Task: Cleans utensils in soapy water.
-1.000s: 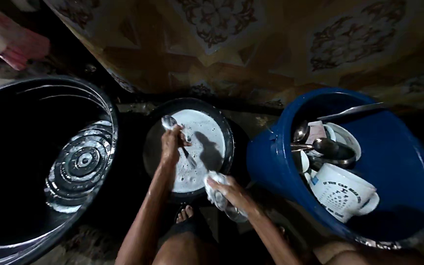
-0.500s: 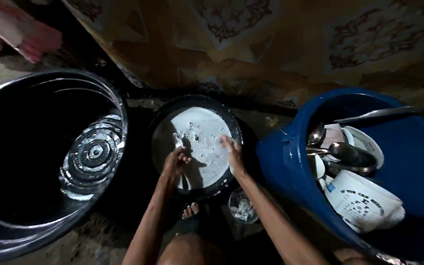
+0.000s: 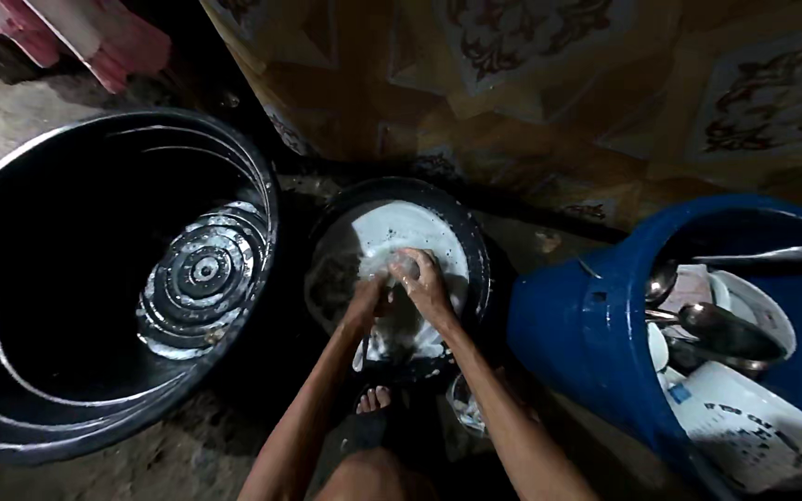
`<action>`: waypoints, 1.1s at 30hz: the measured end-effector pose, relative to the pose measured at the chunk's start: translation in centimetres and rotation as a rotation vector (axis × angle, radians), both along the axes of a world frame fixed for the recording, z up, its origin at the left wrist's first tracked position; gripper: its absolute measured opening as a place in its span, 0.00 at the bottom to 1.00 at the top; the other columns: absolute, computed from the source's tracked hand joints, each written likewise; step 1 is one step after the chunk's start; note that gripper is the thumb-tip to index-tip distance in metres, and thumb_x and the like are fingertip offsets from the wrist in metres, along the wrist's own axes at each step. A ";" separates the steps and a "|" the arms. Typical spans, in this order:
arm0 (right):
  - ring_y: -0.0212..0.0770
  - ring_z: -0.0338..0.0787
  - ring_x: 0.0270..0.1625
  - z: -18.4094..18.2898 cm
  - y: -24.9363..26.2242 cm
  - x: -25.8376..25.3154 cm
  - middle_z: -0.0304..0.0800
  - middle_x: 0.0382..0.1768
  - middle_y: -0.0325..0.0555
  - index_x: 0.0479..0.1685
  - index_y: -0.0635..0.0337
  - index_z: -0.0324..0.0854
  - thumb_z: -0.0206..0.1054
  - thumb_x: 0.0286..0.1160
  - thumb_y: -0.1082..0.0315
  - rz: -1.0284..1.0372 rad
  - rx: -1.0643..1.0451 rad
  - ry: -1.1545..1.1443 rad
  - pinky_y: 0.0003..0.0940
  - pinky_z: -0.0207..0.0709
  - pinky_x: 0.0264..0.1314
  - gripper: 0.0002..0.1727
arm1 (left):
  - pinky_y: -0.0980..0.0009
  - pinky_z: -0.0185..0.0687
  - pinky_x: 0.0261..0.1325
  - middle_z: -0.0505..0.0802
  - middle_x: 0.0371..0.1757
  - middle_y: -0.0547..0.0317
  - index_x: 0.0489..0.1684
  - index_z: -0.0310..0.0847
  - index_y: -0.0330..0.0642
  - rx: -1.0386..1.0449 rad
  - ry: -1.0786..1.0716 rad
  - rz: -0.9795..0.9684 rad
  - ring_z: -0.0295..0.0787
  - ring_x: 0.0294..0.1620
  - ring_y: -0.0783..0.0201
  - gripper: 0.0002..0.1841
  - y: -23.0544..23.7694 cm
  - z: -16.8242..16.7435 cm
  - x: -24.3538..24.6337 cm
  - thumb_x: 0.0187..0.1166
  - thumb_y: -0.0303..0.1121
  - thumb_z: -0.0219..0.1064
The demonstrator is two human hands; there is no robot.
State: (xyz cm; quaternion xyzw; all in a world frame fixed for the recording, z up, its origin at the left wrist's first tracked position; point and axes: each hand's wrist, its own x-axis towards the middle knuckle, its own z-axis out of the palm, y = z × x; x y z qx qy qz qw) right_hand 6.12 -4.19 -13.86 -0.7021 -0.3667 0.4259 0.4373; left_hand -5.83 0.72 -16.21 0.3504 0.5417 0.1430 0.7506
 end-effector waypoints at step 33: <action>0.53 0.79 0.77 -5.2 0.5 4.6 0.82 0.72 0.64 0.73 0.71 0.77 0.47 0.94 0.63 -0.469 -0.095 -0.035 0.47 0.65 0.83 0.24 | 0.74 0.81 0.23 0.86 0.33 0.56 0.74 0.59 0.36 -0.083 -0.081 0.111 0.81 0.19 0.69 0.16 0.2 0.0 -0.2 0.92 0.25 0.48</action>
